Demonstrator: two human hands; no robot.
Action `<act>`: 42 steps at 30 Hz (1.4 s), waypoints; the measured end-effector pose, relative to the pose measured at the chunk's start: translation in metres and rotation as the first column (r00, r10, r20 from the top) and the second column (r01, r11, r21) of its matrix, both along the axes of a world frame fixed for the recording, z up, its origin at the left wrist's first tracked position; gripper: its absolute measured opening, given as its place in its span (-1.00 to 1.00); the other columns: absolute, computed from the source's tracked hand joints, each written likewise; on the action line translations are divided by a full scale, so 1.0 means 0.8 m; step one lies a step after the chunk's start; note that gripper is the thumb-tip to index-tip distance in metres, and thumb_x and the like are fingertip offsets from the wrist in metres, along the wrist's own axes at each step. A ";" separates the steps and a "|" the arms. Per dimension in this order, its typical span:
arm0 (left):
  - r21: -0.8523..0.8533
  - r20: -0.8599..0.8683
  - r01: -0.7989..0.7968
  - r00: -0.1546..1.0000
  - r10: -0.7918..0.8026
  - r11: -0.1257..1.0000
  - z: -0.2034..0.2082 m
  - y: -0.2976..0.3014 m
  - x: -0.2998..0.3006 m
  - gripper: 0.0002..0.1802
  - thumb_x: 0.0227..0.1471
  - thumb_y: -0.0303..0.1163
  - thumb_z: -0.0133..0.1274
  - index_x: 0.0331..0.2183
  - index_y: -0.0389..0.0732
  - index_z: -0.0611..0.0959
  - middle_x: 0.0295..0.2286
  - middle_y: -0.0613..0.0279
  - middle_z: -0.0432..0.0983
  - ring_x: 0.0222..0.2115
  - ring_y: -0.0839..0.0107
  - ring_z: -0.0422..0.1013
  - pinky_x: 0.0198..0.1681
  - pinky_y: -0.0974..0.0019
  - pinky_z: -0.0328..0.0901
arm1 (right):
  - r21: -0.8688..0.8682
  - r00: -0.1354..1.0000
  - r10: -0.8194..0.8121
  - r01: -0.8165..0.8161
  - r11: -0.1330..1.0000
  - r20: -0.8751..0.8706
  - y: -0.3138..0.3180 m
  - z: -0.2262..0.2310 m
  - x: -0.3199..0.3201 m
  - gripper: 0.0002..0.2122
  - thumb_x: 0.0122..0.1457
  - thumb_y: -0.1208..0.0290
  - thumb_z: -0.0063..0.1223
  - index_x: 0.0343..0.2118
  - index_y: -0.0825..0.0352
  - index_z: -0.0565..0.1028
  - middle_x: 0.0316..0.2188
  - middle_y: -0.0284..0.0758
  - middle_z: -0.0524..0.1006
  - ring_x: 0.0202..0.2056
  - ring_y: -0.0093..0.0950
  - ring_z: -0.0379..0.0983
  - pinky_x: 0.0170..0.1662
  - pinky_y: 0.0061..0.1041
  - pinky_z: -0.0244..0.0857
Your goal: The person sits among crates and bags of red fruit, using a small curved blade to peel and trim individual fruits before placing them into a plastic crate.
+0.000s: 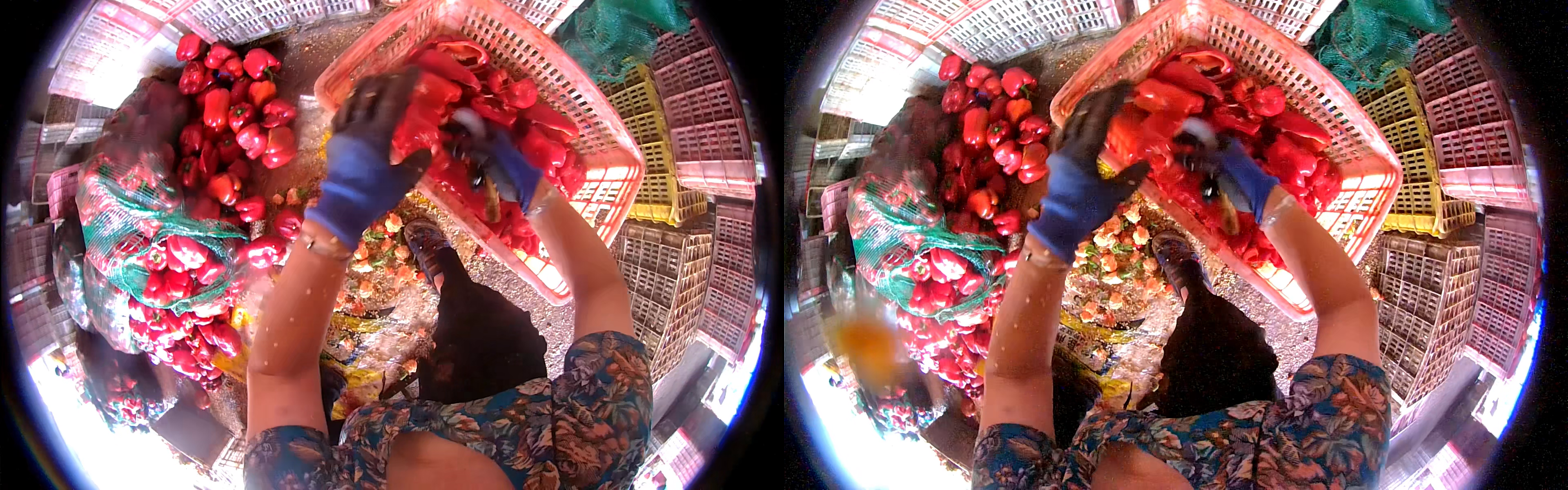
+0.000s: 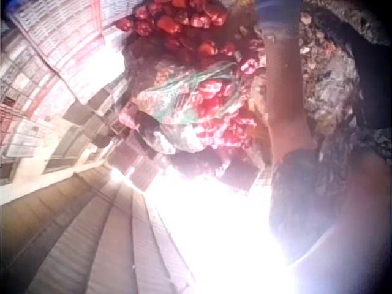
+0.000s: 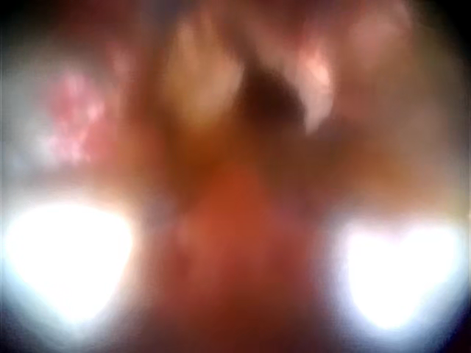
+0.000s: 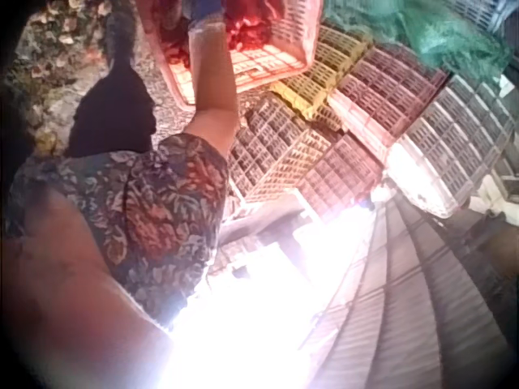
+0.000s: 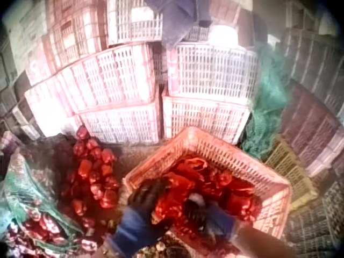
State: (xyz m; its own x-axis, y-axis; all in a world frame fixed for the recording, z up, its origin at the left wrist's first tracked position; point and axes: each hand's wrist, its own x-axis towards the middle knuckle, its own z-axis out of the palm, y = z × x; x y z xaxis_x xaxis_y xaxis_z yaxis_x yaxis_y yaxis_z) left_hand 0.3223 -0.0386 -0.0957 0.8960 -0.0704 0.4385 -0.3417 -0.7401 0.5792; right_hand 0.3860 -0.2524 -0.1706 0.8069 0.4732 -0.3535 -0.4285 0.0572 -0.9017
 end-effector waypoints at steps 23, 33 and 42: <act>-0.509 -0.838 -0.637 0.212 0.503 -0.580 -0.265 0.179 -0.316 -0.59 -0.06 -0.41 0.20 -0.14 -0.13 0.45 -0.56 0.41 0.38 -0.60 0.55 0.29 -0.61 0.40 0.18 | -0.320 0.917 0.306 -0.219 0.922 0.255 0.122 0.125 -0.009 -0.59 0.19 0.19 -0.05 0.05 0.27 0.39 -0.34 -0.43 0.48 -0.64 -0.82 0.20 -0.67 -0.77 0.01; -0.446 -0.879 -0.605 0.437 0.193 -0.660 -0.342 0.278 -0.288 -0.48 -0.14 -0.21 0.23 -0.09 -0.07 0.50 -0.14 0.23 0.47 -0.22 0.19 0.41 -0.26 -0.02 0.26 | 0.056 0.607 0.583 -0.665 0.745 -0.540 0.222 -0.083 -0.134 -0.73 0.22 0.20 -0.11 -0.19 0.29 0.43 -0.52 -0.44 0.40 -0.49 -0.58 0.35 -0.44 -0.57 0.29; -0.505 -0.863 -0.601 0.349 0.366 -0.619 -0.300 0.252 -0.275 -0.76 -0.24 -0.44 0.22 -0.38 -0.16 0.61 -0.56 0.21 0.50 -0.66 0.30 0.40 -0.67 0.25 0.25 | -0.168 0.817 0.420 -0.514 0.841 -0.396 0.241 -0.034 -0.147 -0.68 0.12 0.20 0.13 -0.17 0.31 0.42 -0.50 -0.35 0.45 -0.59 -0.54 0.42 -0.60 -0.53 0.30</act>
